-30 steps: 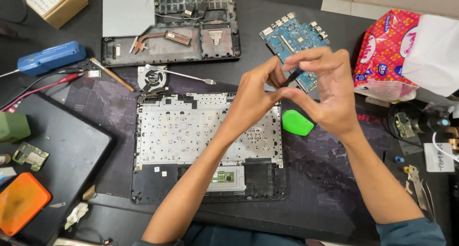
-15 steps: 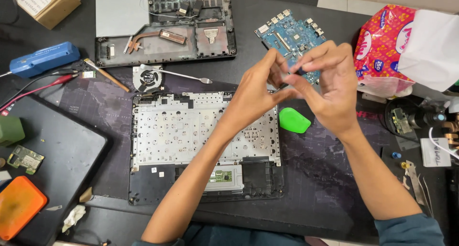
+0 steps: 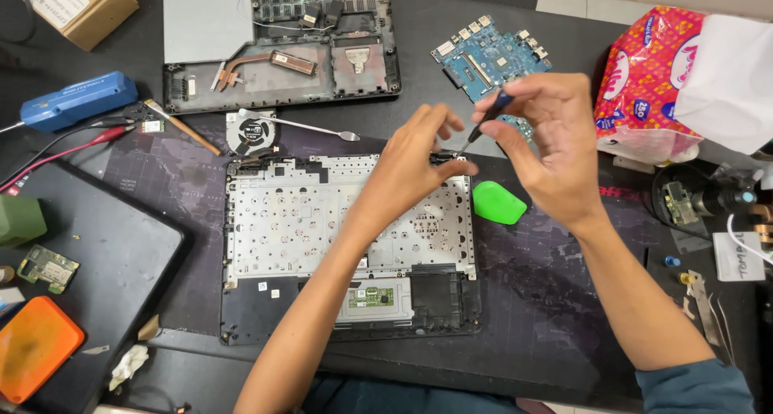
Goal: The person disassembles a laptop by removing screws from the bottom case and detaching the internal metal shield. They then use a prying tool to separate the screen bezel from the display panel, removing the plastic frame and the attached webcam module.
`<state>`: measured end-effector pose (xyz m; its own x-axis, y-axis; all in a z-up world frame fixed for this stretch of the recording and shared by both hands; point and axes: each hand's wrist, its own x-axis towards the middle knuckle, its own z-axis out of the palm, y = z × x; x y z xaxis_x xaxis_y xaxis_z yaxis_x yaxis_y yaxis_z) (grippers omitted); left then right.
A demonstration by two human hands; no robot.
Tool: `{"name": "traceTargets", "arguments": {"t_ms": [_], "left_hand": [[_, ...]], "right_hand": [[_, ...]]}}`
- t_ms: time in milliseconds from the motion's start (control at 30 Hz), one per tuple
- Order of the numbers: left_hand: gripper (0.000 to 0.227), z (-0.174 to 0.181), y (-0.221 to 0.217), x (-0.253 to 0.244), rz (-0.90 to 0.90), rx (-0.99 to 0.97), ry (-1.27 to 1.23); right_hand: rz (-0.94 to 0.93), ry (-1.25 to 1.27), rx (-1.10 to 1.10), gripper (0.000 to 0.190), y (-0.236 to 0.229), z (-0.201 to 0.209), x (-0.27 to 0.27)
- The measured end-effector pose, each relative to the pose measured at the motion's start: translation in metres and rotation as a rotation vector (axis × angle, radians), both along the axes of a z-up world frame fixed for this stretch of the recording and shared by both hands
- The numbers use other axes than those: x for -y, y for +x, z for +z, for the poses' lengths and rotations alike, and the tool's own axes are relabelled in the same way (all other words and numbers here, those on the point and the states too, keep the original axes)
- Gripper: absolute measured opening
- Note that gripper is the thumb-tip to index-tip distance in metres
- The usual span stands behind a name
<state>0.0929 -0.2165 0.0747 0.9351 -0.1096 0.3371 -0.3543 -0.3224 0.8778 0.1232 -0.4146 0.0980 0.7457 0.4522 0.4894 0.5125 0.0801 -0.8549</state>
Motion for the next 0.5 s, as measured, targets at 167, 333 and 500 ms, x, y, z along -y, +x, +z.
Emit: {"name": "traceTargets", "arguments": {"t_ms": [167,333,500], "left_hand": [[0.026,-0.02,-0.015,-0.014,0.048,-0.108,0.194],[0.009,-0.015,-0.032,-0.033,0.131,-0.135,0.098],[0.012,-0.009,-0.059,-0.072,0.272,-0.076,0.12]], "right_hand": [[-0.023,0.089,-0.002,0.043,-0.004,0.012,0.002],[-0.089,0.128,0.023,0.047,-0.008,-0.013,0.019],[-0.155,0.35,-0.151,0.054,-0.016,-0.036,0.004]]}}
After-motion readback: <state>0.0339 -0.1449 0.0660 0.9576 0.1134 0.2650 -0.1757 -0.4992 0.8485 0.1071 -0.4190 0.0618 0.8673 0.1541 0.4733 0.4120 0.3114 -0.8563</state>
